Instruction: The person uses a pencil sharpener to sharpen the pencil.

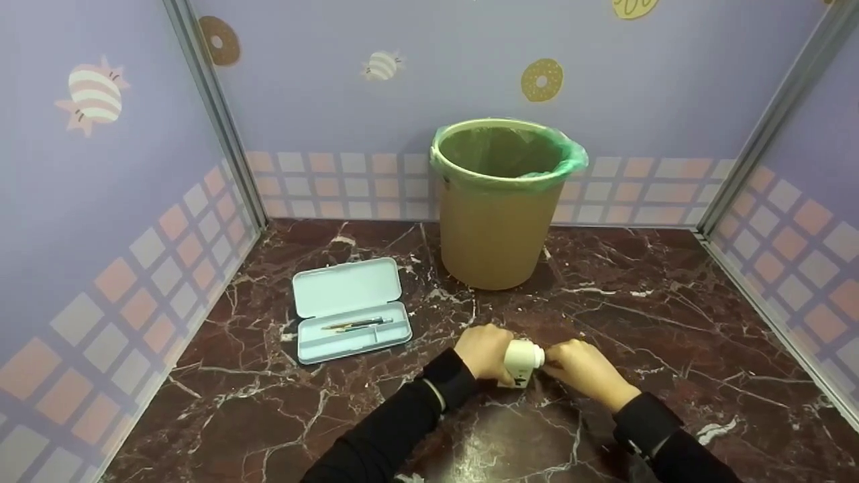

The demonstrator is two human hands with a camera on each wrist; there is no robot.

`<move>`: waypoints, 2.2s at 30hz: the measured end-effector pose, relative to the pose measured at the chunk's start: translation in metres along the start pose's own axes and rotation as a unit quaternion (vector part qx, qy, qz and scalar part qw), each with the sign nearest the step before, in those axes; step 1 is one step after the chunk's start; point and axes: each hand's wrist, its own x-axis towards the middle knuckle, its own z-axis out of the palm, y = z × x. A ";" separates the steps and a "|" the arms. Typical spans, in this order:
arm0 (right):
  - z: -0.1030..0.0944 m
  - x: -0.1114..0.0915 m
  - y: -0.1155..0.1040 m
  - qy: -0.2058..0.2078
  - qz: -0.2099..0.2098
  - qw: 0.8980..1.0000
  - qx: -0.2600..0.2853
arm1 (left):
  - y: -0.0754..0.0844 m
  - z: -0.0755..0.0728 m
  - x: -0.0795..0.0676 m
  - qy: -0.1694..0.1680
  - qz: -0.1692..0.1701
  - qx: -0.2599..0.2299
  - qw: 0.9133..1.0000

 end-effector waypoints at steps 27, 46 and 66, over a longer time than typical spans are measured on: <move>-0.004 -0.016 -0.002 -0.004 0.000 0.997 0.078 | 0.000 0.001 -0.001 0.005 -0.006 -0.016 1.000; -0.046 0.008 0.007 -0.046 0.030 0.997 0.055 | 0.010 0.004 0.024 -0.001 -0.020 -0.024 1.000; -0.049 0.026 0.008 -0.067 -0.007 0.996 0.063 | 0.015 0.007 0.040 -0.025 -0.015 -0.031 0.999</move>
